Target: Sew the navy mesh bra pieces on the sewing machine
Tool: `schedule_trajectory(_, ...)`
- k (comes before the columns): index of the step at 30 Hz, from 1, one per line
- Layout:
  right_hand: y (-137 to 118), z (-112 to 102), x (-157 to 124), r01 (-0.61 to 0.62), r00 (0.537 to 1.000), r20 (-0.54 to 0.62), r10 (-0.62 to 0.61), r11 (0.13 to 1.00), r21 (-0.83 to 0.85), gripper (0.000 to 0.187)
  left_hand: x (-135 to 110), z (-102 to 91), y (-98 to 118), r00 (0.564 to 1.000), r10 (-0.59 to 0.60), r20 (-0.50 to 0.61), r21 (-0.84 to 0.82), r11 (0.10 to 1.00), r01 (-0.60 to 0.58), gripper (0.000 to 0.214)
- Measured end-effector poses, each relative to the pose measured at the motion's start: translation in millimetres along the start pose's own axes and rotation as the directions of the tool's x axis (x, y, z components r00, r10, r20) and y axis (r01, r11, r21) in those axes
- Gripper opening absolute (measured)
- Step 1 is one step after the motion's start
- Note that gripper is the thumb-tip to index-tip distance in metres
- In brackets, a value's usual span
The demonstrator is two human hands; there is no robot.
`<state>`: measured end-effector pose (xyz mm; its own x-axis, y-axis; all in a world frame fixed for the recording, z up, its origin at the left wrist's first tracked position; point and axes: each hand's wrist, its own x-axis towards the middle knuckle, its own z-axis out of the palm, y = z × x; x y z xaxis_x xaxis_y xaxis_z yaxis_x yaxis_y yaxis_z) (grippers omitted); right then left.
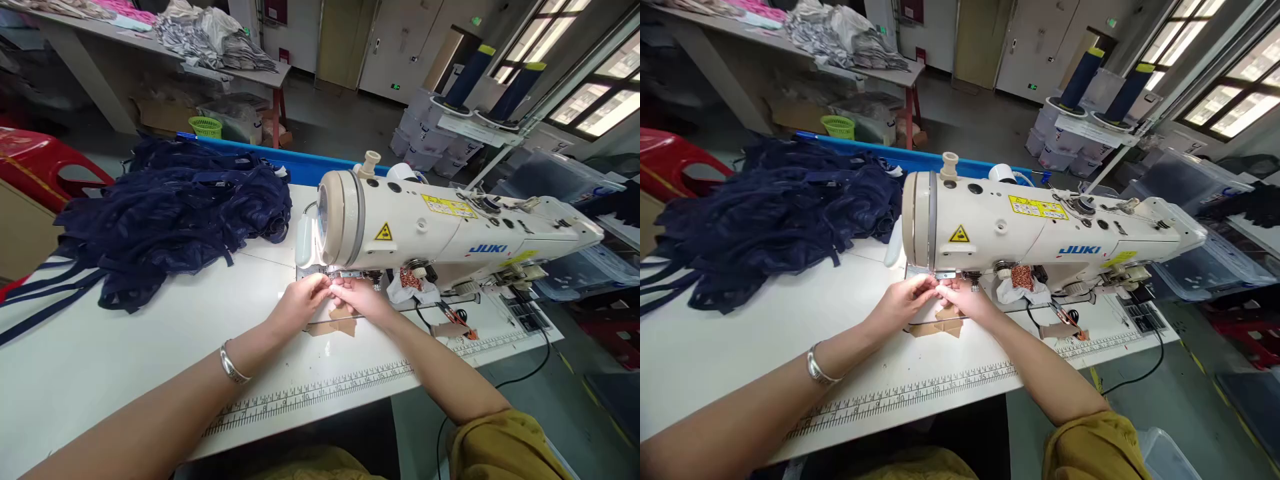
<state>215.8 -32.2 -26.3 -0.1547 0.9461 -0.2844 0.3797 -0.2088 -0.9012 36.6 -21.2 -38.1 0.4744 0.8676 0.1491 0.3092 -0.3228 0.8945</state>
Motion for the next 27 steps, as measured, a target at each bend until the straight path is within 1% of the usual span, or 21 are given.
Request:
schedule_trajectory(2,-1,2,0,0.074,0.994,-0.065,-0.083,0.989,-0.127,0.018,1,-1.1,-1,0.999,-0.033,0.005,-0.007,0.999,0.033,0.013)
schedule_trajectory(4,-1,2,2,0.118,0.977,-0.142,-0.162,0.955,-0.273,0.018,4,-6.4,-1,1.000,-0.003,-0.023,0.090,0.996,0.005,0.014)
schedule_trajectory(6,1,1,5,0.068,0.956,-0.241,-0.167,0.927,-0.369,0.019,7,-16.2,-2,0.995,0.077,-0.064,0.276,0.960,-0.057,0.016)
schedule_trajectory(8,0,-2,9,-0.027,0.940,-0.321,-0.119,0.908,-0.418,0.022,12,-28.0,-3,0.986,0.135,-0.095,0.442,0.894,-0.080,0.019)
schedule_trajectory(9,-1,-4,11,-0.077,0.935,-0.343,-0.086,0.897,-0.435,0.024,14,-33.4,-4,0.985,0.143,-0.098,0.483,0.872,-0.079,0.020)
schedule_trajectory(11,-7,-5,14,-0.134,0.939,-0.342,-0.042,0.869,-0.477,0.027,18,-41.1,-6,0.988,0.138,-0.071,0.480,0.873,-0.088,0.021)
schedule_trajectory(12,-12,-4,15,-0.133,0.946,-0.322,-0.042,0.855,-0.502,0.028,19,-43.1,-7,0.989,0.142,-0.044,0.458,0.883,-0.106,0.022)
schedule_trajectory(14,-21,-1,15,-0.115,0.953,-0.296,-0.065,0.826,-0.552,0.028,19,-43.9,-9,0.983,0.183,0.021,0.428,0.887,-0.174,0.025)
schedule_trajectory(15,-26,1,15,-0.124,0.949,-0.307,-0.073,0.806,-0.578,0.028,19,-43.3,-9,0.975,0.215,0.053,0.434,0.875,-0.217,0.026)
schedule_trajectory(18,-35,10,14,-0.237,0.915,-0.401,-0.043,0.746,-0.623,0.024,18,-40.4,-11,0.940,0.311,0.138,0.515,0.788,-0.337,0.026)
schedule_trajectory(20,-35,15,13,-0.286,0.899,-0.437,-0.025,0.724,-0.628,0.024,18,-39.1,-12,0.922,0.347,0.171,0.566,0.731,-0.380,0.028)
schedule_trajectory(22,-30,18,12,-0.258,0.902,-0.428,-0.060,0.720,-0.644,0.024,17,-38.6,-13,0.909,0.376,0.180,0.607,0.684,-0.403,0.029)
schedule_trajectory(24,-23,19,13,-0.189,0.902,-0.407,-0.147,0.712,-0.676,0.023,16,-38.6,-14,0.895,0.401,0.195,0.650,0.631,-0.424,0.030)
schedule_trajectory(27,-9,18,15,-0.100,0.878,-0.385,-0.284,0.678,-0.728,0.021,14,-39.0,-12,0.872,0.421,0.252,0.699,0.543,-0.465,0.029)
